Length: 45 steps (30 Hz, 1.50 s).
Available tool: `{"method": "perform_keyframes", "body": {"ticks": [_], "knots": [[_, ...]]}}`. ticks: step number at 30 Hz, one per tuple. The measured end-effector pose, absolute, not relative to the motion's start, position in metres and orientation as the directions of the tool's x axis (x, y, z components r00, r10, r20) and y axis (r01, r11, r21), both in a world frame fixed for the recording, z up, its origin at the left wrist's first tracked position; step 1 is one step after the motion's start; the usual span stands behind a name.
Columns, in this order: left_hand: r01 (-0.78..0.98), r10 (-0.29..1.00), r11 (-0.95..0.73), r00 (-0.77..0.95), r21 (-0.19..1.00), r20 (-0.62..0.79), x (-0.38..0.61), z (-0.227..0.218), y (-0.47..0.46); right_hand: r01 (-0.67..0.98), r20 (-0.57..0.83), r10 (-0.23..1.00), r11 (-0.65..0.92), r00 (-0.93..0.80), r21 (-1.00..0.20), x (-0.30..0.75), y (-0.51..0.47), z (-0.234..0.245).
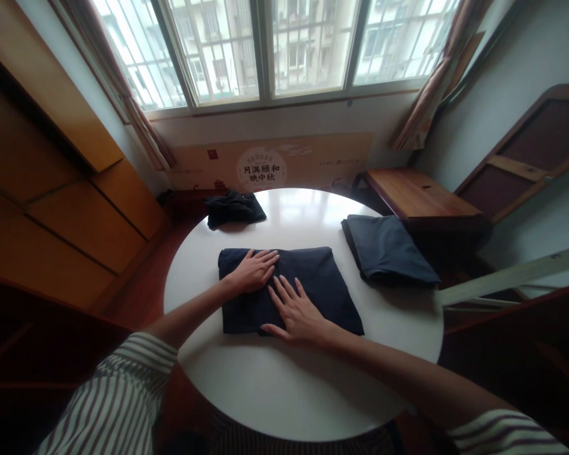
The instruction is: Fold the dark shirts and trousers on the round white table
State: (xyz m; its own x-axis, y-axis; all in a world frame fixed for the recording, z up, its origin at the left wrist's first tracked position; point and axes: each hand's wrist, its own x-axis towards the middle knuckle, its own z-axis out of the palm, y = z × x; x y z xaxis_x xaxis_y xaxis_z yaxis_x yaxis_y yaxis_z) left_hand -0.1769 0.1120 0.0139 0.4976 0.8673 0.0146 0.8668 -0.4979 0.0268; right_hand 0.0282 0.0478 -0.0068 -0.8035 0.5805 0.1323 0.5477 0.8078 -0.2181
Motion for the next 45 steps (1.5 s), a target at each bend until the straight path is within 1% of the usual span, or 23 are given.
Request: {"method": "perform_keyframes", "body": {"ticks": [2, 5, 7, 10, 14, 17, 20, 23, 25, 27, 28, 30, 32, 34, 35, 36, 37, 39, 42, 44, 45], "knots": [[0.837, 0.839, -0.544, 0.544, 0.063, 0.013, -0.165, 0.016, 0.121, 0.544, 0.131, 0.578, 0.809, -0.806, -0.221, 0.031, 0.044, -0.004], [0.708, 0.715, -0.691, 0.699, 0.144, -0.009, -0.136, 0.015, 0.138, 0.549, 0.134, 0.585, 0.804, -0.800, -0.230, 0.032, 0.042, 0.002], [0.645, 0.651, -0.739, 0.758, 0.196, -0.044, -0.116, 0.013, 0.150, 0.547, 0.129, 0.585, 0.802, -0.801, -0.238, 0.032, 0.042, 0.004], [0.650, 0.651, -0.725, 0.755, 0.230, -0.080, -0.095, 0.008, 0.167, 0.545, 0.110, 0.582, 0.801, -0.806, -0.246, 0.032, 0.042, 0.004], [0.680, 0.683, -0.693, 0.726, 0.240, -0.085, -0.085, 0.002, 0.178, 0.545, 0.108, 0.580, 0.804, -0.808, -0.238, 0.032, 0.042, 0.002], [0.738, 0.748, -0.645, 0.663, 0.198, -0.038, -0.093, 0.001, 0.173, 0.541, 0.119, 0.575, 0.810, -0.810, -0.227, 0.033, 0.042, 0.003], [0.840, 0.846, -0.534, 0.531, 0.102, 0.053, -0.126, 0.003, 0.156, 0.541, 0.132, 0.573, 0.813, -0.809, -0.214, 0.033, 0.043, 0.003], [0.932, 0.926, -0.363, 0.360, 0.008, 0.118, -0.181, 0.003, 0.135, 0.541, 0.132, 0.571, 0.815, -0.810, -0.208, 0.033, 0.044, -0.001], [0.977, 0.969, -0.214, 0.210, 0.014, 0.129, -0.218, 0.001, 0.124, 0.539, 0.126, 0.570, 0.815, -0.812, -0.214, 0.032, 0.044, -0.004], [0.992, 0.987, -0.107, 0.097, 0.064, 0.131, -0.248, -0.005, 0.117, 0.536, 0.118, 0.571, 0.810, -0.812, -0.237, 0.031, 0.042, -0.004], [0.992, 0.989, -0.082, 0.069, 0.093, 0.133, -0.258, -0.008, 0.115, 0.530, 0.110, 0.570, 0.807, -0.814, -0.259, 0.031, 0.042, -0.003], [0.985, 0.985, -0.099, 0.077, 0.144, 0.153, -0.272, -0.011, 0.114, 0.503, 0.085, 0.560, 0.792, -0.824, -0.345, 0.033, 0.047, 0.006], [0.965, 0.976, -0.160, 0.123, 0.208, 0.181, -0.280, -0.010, 0.115, 0.454, 0.085, 0.557, 0.749, -0.826, -0.483, 0.039, 0.062, 0.020], [0.926, 0.973, -0.204, 0.156, 0.319, 0.170, -0.286, -0.002, 0.119, 0.429, 0.129, 0.598, 0.693, -0.791, -0.580, 0.052, 0.091, 0.037], [0.900, 0.979, -0.194, 0.156, 0.390, 0.129, -0.289, 0.004, 0.122, 0.446, 0.156, 0.635, 0.676, -0.757, -0.587, 0.060, 0.110, 0.045], [0.873, 0.987, -0.161, 0.149, 0.461, 0.063, -0.291, 0.010, 0.126, 0.493, 0.163, 0.669, 0.670, -0.726, -0.555, 0.068, 0.130, 0.051], [0.845, 0.990, -0.111, 0.140, 0.523, -0.015, -0.293, 0.017, 0.129, 0.557, 0.137, 0.698, 0.659, -0.703, -0.506, 0.077, 0.152, 0.056], [0.796, 0.982, 0.004, 0.112, 0.605, -0.154, -0.296, 0.029, 0.136, 0.669, 0.003, 0.741, 0.608, -0.672, -0.426, 0.093, 0.191, 0.059], [0.699, 0.959, 0.113, 0.109, 0.706, -0.261, -0.295, 0.041, 0.140, 0.770, -0.236, 0.753, 0.507, -0.615, -0.387, 0.108, 0.230, 0.057], [0.595, 0.943, 0.154, 0.149, 0.789, -0.296, -0.293, 0.043, 0.139, 0.783, -0.319, 0.727, 0.481, -0.608, -0.395, 0.112, 0.240, 0.054], [0.538, 0.934, 0.173, 0.177, 0.825, -0.311, -0.293, 0.042, 0.138, 0.774, -0.329, 0.713, 0.484, -0.620, -0.409, 0.113, 0.242, 0.053]]}}
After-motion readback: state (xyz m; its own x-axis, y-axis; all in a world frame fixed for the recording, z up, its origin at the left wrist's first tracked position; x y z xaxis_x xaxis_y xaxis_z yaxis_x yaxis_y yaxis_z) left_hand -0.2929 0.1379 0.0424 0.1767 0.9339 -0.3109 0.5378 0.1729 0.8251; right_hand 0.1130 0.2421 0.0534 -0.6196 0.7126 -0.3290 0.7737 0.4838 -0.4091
